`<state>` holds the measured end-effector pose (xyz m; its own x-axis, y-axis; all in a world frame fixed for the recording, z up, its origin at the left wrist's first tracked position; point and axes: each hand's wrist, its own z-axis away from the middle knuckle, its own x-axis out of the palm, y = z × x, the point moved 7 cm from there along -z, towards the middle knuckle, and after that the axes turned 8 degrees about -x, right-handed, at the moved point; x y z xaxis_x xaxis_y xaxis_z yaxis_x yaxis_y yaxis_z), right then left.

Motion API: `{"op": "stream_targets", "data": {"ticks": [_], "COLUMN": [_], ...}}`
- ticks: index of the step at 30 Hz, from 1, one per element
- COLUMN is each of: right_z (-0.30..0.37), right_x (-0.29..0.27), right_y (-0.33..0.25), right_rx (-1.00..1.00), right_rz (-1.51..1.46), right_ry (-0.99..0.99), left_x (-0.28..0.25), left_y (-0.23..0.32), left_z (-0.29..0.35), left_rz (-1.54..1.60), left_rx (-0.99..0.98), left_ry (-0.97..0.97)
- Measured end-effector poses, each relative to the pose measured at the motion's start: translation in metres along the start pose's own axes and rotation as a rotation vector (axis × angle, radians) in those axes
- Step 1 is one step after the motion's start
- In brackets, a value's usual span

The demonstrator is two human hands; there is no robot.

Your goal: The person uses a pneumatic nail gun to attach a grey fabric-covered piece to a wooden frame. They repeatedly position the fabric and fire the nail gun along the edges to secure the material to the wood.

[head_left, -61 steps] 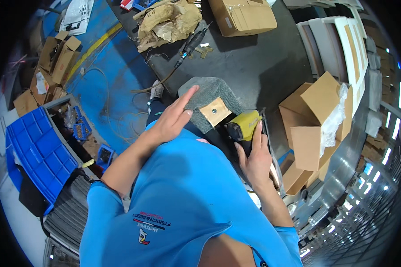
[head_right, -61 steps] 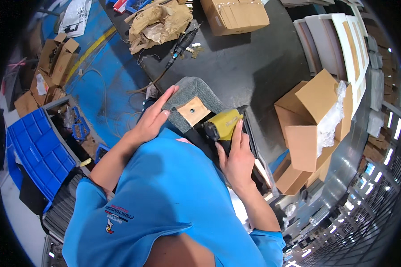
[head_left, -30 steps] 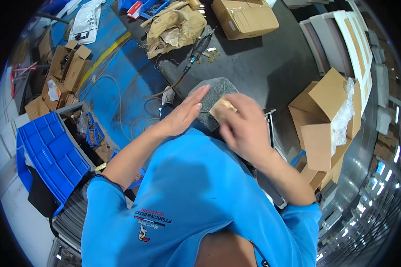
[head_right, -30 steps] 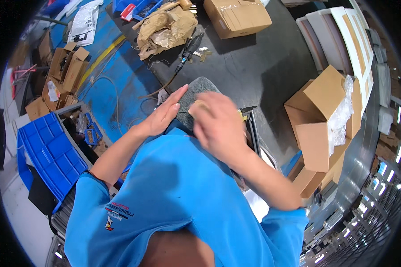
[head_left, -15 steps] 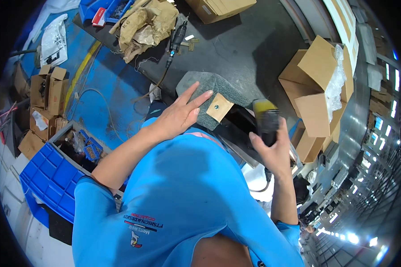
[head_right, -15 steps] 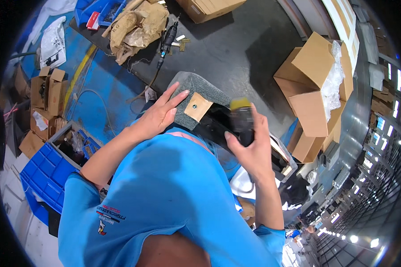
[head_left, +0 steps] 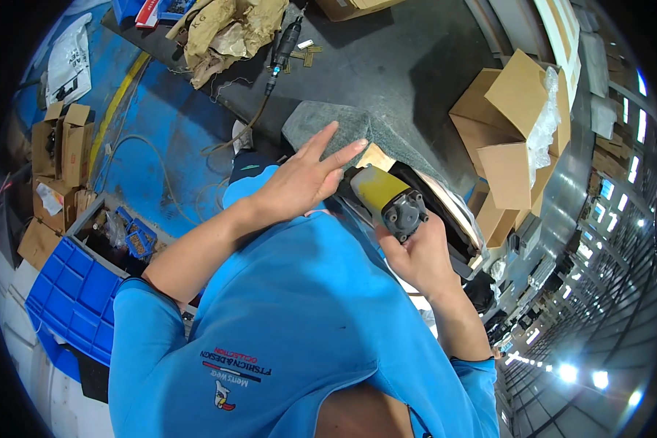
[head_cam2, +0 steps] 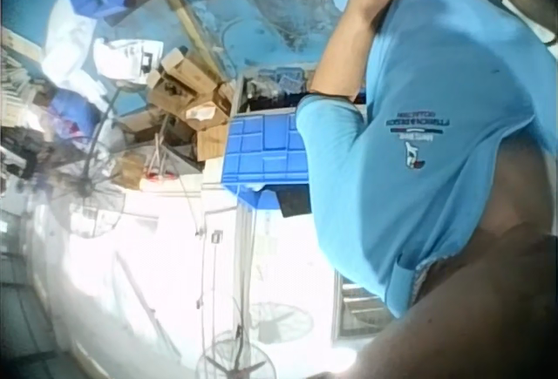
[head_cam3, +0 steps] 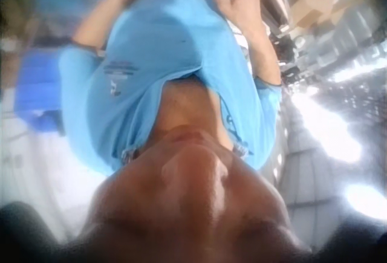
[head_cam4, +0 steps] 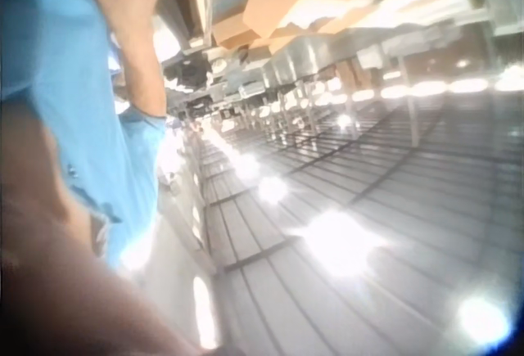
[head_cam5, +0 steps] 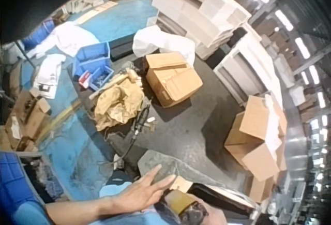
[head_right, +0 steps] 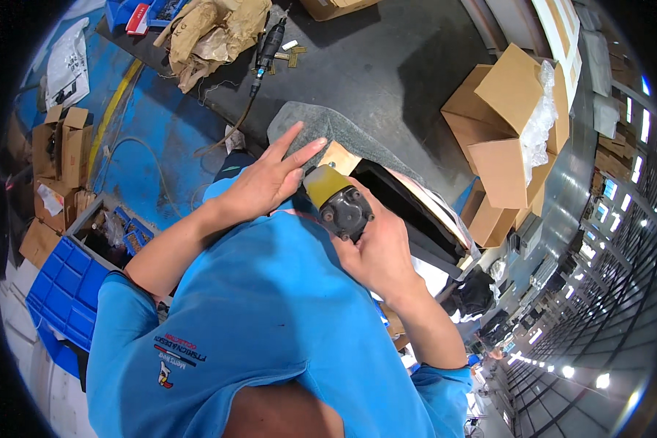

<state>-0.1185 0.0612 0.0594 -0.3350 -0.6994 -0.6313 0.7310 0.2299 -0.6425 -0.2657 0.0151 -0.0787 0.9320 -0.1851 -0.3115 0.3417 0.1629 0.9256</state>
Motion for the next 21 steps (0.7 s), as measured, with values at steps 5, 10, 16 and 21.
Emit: {"op": "stream_targets", "data": {"ticks": [5,10,16,21], "right_z": [0.009,0.011,0.017,0.005], "right_x": [0.011,0.015,-0.011,-0.023], "right_y": [0.02,0.008,0.021,0.03], "right_rx": [0.044,-0.039,-0.017,0.018], "right_rz": [-0.174,-0.043,-0.148,-0.047], "right_ry": [-0.027,0.01,0.182,0.21], "left_x": [0.0,0.002,0.003,0.008], "left_y": [0.0,-0.003,-0.013,-0.029], "left_z": [0.001,0.001,-0.001,-0.063], "left_rz": [0.022,0.016,0.15,0.379], "left_rx": [0.007,0.03,0.003,0.005], "left_ry": [-0.011,-0.006,0.02,0.02]}}
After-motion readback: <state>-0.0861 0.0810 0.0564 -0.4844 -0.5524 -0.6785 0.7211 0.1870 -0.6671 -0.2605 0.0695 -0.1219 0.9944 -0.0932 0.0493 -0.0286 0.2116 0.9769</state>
